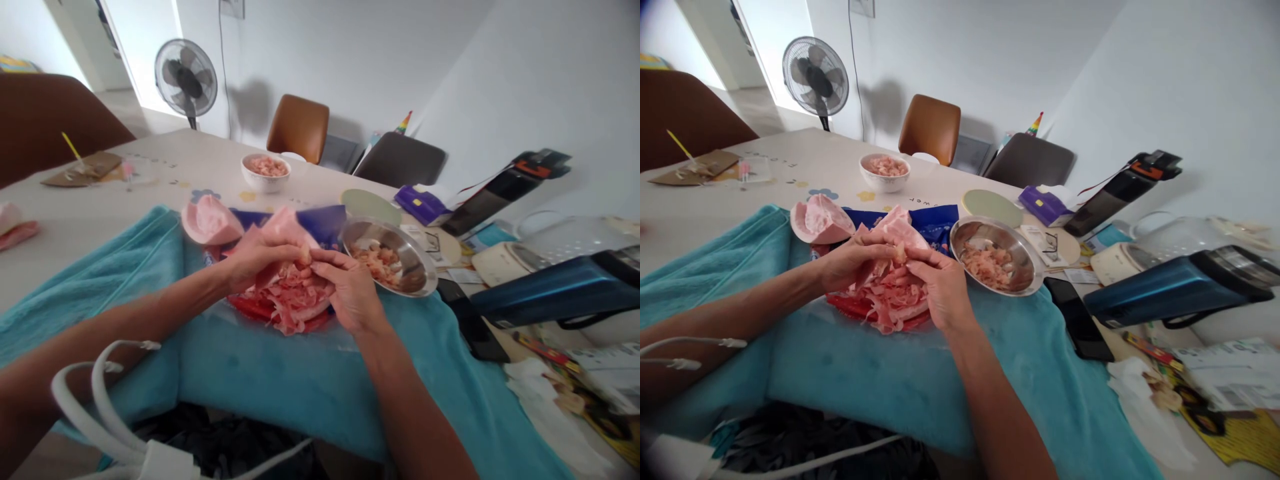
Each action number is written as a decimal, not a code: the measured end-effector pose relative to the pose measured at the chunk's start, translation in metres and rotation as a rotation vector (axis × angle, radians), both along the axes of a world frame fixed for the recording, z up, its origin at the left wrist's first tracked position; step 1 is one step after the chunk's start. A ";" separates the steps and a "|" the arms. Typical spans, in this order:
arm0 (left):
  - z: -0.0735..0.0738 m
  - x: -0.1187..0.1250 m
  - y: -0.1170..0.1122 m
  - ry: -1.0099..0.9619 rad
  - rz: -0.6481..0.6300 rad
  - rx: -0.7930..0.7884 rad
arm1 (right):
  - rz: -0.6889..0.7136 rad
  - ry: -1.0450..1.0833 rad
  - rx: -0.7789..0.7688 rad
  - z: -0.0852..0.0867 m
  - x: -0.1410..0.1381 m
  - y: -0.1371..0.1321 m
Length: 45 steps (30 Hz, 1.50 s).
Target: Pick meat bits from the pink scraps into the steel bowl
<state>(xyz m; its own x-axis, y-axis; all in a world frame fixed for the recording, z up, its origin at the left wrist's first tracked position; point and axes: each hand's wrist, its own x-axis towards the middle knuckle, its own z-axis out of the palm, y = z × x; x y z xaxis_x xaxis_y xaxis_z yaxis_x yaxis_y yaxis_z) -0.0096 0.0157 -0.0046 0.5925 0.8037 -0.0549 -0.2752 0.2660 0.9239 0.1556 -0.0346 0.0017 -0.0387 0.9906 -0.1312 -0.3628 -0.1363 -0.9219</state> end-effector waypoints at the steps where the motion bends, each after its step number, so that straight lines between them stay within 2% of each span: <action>1: 0.000 0.000 0.000 -0.015 -0.009 -0.054 | 0.003 -0.018 -0.003 0.000 0.000 -0.001; 4: 0.001 0.000 0.001 -0.012 -0.035 -0.216 | -0.003 -0.070 0.020 0.004 0.001 -0.003; 7: -0.001 -0.002 0.004 0.007 -0.081 -0.325 | -0.104 -0.146 0.099 0.011 0.006 -0.003; 11: -0.006 -0.005 0.008 -0.024 -0.128 -0.390 | -0.420 -0.364 0.261 0.020 0.025 0.002; 15: -0.010 -0.005 0.011 -0.037 -0.124 -0.418 | -0.736 -0.786 0.421 0.024 0.061 0.010; 16: -0.010 -0.005 0.011 -0.046 -0.119 -0.431 | -0.759 -0.921 0.432 0.024 0.070 0.012; 18: -0.010 -0.005 0.011 -0.071 -0.109 -0.458 | -0.688 -1.176 0.361 0.024 0.086 0.014; 20: -0.009 -0.005 0.011 -0.078 -0.112 -0.482 | -0.646 -1.284 0.252 0.023 0.098 0.017; 22: -0.009 -0.006 0.011 -0.078 -0.127 -0.491 | -0.667 -1.301 0.211 0.021 0.104 0.020; 25: -0.011 -0.006 0.012 -0.090 -0.155 -0.487 | -0.700 -1.326 0.285 0.018 0.107 0.023; 27: -0.012 -0.006 0.012 -0.099 -0.156 -0.498 | -0.727 -1.331 0.345 0.017 0.103 0.022; 30: -0.013 -0.004 0.011 -0.082 -0.161 -0.513 | -0.789 -1.206 0.429 0.018 0.085 0.017; 33: -0.011 -0.003 0.009 -0.063 -0.191 -0.485 | -0.699 -0.992 0.497 0.016 0.057 0.008; 35: -0.009 -0.002 0.008 -0.075 -0.208 -0.463 | -0.524 -0.905 0.519 0.012 0.038 0.003; 39: -0.006 -0.002 0.005 -0.091 -0.206 -0.433 | -0.187 -0.919 0.634 0.005 0.017 -0.002; 42: -0.005 -0.003 0.004 -0.064 -0.229 -0.410 | -0.075 -0.930 0.725 0.003 0.013 -0.002; 45: -0.007 -0.003 0.004 -0.044 -0.244 -0.419 | -0.049 -0.925 0.778 0.001 0.012 -0.001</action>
<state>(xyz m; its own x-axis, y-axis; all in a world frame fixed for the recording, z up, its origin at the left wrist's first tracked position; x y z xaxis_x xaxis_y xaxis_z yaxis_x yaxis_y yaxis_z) -0.0129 0.0200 -0.0116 0.7701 0.5547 -0.3150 -0.1944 0.6743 0.7124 0.1679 -0.0358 0.0028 -0.2053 0.8149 0.5420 0.4883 0.5652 -0.6649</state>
